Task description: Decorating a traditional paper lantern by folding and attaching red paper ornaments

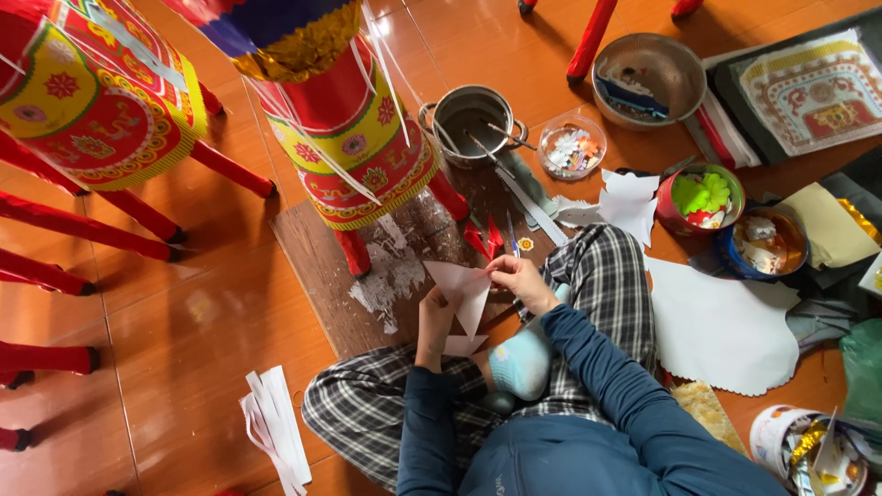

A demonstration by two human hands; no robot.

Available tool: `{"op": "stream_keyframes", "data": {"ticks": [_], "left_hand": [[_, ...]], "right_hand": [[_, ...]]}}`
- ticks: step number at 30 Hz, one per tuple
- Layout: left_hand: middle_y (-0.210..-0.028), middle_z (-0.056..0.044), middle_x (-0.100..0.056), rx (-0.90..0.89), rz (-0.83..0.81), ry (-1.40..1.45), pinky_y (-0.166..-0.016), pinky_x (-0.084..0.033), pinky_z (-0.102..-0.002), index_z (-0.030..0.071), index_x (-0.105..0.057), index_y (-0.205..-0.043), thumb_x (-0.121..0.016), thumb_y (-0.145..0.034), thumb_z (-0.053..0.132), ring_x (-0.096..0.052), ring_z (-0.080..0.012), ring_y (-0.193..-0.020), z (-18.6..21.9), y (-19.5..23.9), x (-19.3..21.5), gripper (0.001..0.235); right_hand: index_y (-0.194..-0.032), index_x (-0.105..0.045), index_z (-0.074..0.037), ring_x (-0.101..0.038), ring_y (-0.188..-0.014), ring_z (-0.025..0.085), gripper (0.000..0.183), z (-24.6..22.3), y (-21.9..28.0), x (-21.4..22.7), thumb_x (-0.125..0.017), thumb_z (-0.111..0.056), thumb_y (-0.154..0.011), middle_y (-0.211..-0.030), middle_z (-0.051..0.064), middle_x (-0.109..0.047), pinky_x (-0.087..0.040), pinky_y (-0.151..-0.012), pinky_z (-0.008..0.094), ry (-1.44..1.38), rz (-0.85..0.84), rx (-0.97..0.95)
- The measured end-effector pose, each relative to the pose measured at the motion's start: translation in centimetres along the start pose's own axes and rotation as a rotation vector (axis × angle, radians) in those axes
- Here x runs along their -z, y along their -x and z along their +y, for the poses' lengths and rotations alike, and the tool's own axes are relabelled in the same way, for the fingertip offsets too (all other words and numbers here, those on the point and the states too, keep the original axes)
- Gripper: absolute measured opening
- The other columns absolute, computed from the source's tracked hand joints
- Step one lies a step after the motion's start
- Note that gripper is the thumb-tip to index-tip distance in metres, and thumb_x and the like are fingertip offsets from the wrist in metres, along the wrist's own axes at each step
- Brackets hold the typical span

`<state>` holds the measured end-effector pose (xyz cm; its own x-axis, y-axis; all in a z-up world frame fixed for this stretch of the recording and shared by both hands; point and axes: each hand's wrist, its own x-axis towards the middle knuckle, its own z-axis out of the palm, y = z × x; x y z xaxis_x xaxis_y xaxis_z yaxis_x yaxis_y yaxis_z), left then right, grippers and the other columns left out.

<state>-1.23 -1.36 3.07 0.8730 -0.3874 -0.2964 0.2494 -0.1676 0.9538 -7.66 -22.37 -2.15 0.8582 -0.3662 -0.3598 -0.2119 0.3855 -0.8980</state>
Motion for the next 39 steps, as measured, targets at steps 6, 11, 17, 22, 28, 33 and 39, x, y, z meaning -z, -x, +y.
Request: {"op": "stream_keyframes", "data": {"ticks": [6,11,17,22,28,33,39], "left_hand": [[-0.066,0.006,-0.060,0.019,-0.079,0.025,-0.060,-0.042,-0.022,0.008,-0.073,-0.076,-0.087,-0.093,0.011,-0.051,-0.0059,-0.066,1.1,0.6,0.7,0.022],[-0.077,-0.006,-0.075,0.000,-0.159,0.034,-0.070,-0.055,-0.030,0.002,-0.085,-0.092,-0.072,-0.091,-0.004,-0.061,-0.0111,-0.076,-0.6,0.7,1.9,0.015],[-0.089,-0.014,-0.082,-0.022,-0.188,0.124,-0.080,-0.063,-0.034,0.003,-0.089,-0.101,-0.060,-0.088,-0.013,-0.070,-0.0156,-0.085,-2.4,0.3,2.2,0.035],[-0.085,-0.009,-0.079,0.067,-0.174,0.183,-0.070,-0.067,-0.033,0.001,-0.087,-0.099,-0.057,-0.086,-0.013,-0.075,-0.0141,-0.075,-2.4,-0.1,1.8,0.036],[-0.087,-0.020,-0.073,0.100,-0.258,0.196,-0.086,-0.062,-0.041,-0.003,-0.082,-0.104,-0.053,-0.099,0.018,-0.071,-0.0218,-0.088,-1.2,-0.1,2.4,0.036],[-0.112,-0.025,-0.081,0.113,-0.314,-0.110,-0.093,-0.061,-0.045,0.000,-0.084,-0.121,-0.075,-0.108,0.026,-0.076,-0.0333,-0.107,-6.5,-1.2,0.6,0.030],[-0.097,-0.014,-0.084,0.144,-0.193,-0.074,-0.077,-0.061,-0.032,0.008,-0.089,-0.107,-0.083,-0.103,0.030,-0.076,-0.0194,-0.093,-5.3,-0.6,0.4,0.023]], "right_hand": [[-0.107,-0.079,0.000,-0.079,-0.072,0.021,0.020,-1.3,0.5,1.6,-0.073,0.008,-0.090,-0.085,0.014,-0.079,-0.068,-0.063,0.032,0.105,-0.143,-0.023],[-0.105,-0.081,0.002,-0.080,-0.073,0.023,0.024,-0.4,0.4,2.5,-0.070,0.013,-0.087,-0.085,0.017,-0.080,-0.068,-0.062,0.033,0.058,-0.171,-0.035],[-0.104,-0.080,0.003,-0.081,-0.074,0.023,0.024,-0.6,0.4,2.4,-0.070,0.016,-0.087,-0.085,0.018,-0.080,-0.070,-0.065,0.033,-0.060,-0.138,-0.072],[-0.100,-0.080,0.005,-0.081,-0.072,0.024,0.022,-0.4,0.0,2.7,-0.068,0.017,-0.087,-0.083,0.020,-0.079,-0.071,-0.063,0.033,-0.131,-0.110,-0.107],[-0.098,-0.085,0.000,-0.077,-0.075,0.018,0.020,-1.5,0.5,2.4,-0.073,0.013,-0.089,-0.083,0.017,-0.081,-0.066,-0.066,0.033,0.099,-0.200,0.033],[-0.103,-0.087,-0.008,-0.071,-0.090,0.014,0.027,-1.0,1.5,0.7,-0.072,0.011,-0.091,-0.091,0.010,-0.081,-0.062,-0.083,0.037,0.341,-0.361,0.178],[-0.126,-0.081,-0.008,-0.068,-0.102,0.012,0.028,-3.1,1.8,-0.6,-0.067,0.003,-0.104,-0.107,0.010,-0.081,-0.061,-0.094,0.037,0.343,-0.303,0.195]]}}
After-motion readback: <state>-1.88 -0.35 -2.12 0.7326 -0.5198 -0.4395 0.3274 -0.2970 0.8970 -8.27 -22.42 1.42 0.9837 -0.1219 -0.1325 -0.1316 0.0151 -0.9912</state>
